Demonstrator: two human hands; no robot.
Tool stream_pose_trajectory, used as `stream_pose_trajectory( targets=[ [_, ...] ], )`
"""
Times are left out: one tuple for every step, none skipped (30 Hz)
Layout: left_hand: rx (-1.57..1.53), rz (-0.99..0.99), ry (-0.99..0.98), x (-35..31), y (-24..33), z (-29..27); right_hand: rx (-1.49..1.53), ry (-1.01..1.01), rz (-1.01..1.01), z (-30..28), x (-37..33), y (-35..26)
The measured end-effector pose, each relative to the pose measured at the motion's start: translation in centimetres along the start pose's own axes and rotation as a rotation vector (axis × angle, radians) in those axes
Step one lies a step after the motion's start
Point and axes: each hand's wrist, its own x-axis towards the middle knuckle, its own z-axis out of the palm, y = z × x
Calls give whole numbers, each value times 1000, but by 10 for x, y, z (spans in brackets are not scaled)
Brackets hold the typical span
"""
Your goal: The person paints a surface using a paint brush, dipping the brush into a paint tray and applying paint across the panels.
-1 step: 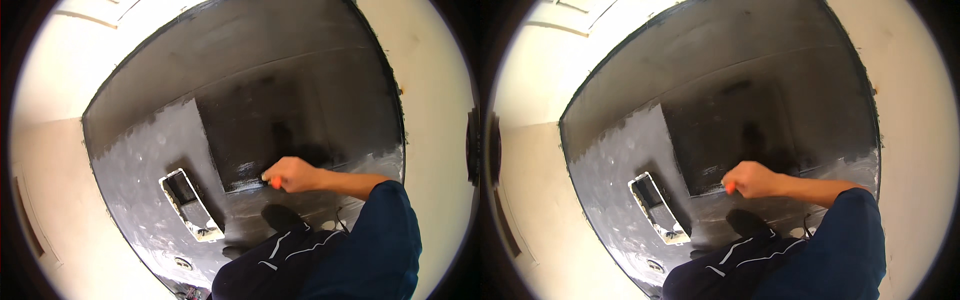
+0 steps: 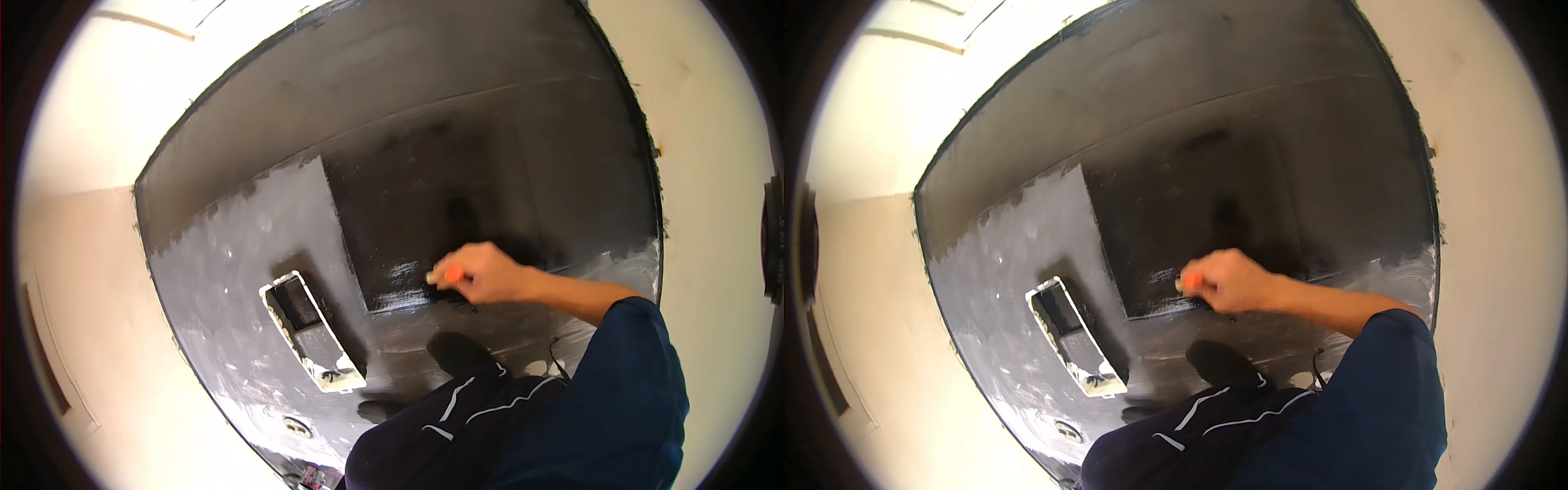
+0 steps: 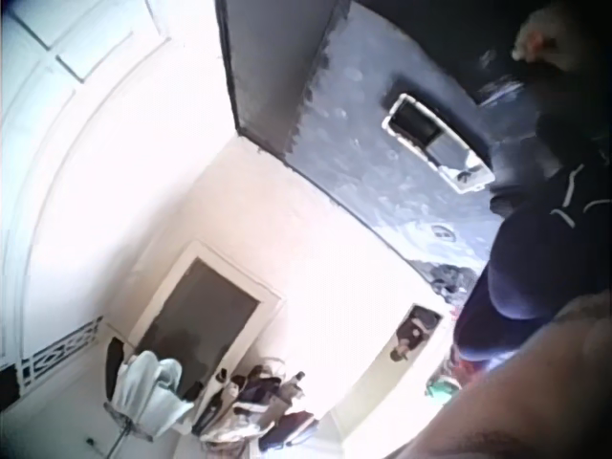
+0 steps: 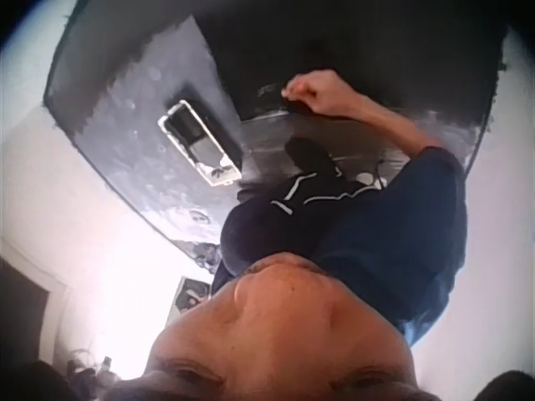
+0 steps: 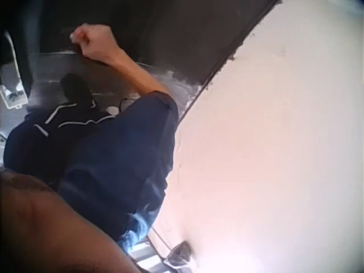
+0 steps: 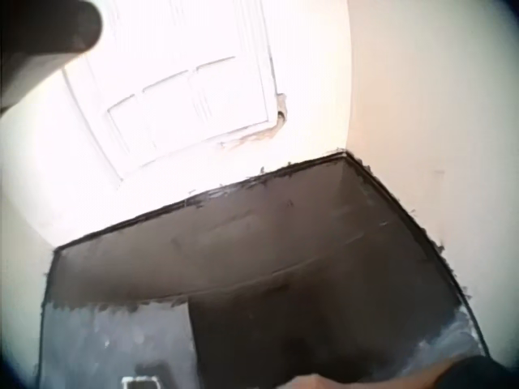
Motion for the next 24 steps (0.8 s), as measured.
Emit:
stream_pose_trajectory(
  targets=[
    [17,-18,-37,-6,-6,-5,52,56,60,-12,18,2],
    [34,-42,-67,-16,-12,-11,-25,157,14,-18,34,14],
    [45,-60,-96,-25,-20,-16,-109,261,-31,-26,50,27],
    [54,-75,-124,-34,-30,-22,-109,313,-33,-32,67,38],
    [62,-86,-149,-40,-39,-29,-111,368,-32,-38,81,48],
    [67,-90,-178,-45,-49,-36,-232,386,-135,-44,93,64],
    [76,-90,-199,-50,-58,-44,-352,406,-239,-44,101,81],
    [82,-93,-220,-58,-69,-52,-344,392,-242,-39,105,92],
    [78,-83,-236,-60,-78,-60,-341,390,-244,-32,102,97],
    [77,-76,-242,-64,-88,-67,-317,320,-189,-21,94,96],
    [80,-59,-247,-68,-100,-75,-297,251,-130,-13,84,92],
    [74,-33,-239,-69,-109,-82,-325,225,-167,-7,75,78],
    [70,-4,-222,-64,-117,-90,-328,221,-169,-7,67,65],
    [60,9,-197,-55,-120,-94,-214,210,-17,-10,61,55],
    [44,20,-168,-45,-116,-95,-101,197,138,-14,58,45],
    [8,-7,-149,-22,-109,-94,21,284,180,-20,63,40],
    [-29,-29,-132,1,-97,-93,87,323,278,-30,68,38],
    [13,73,-101,22,-78,-87,120,437,225,-37,77,42],
    [52,157,-52,31,-61,-86,172,538,158,-36,95,48],
    [68,164,-97,52,-31,-82,135,595,157,-43,105,53],
    [85,173,-142,68,-5,-77,97,651,155,-50,115,60],
    [102,189,-164,82,11,-71,90,726,86,-49,126,73],
    [93,214,-191,92,27,-65,77,721,84,-44,133,81],
    [108,279,-213,106,35,-59,-22,688,72,-42,138,87]
  ],
)
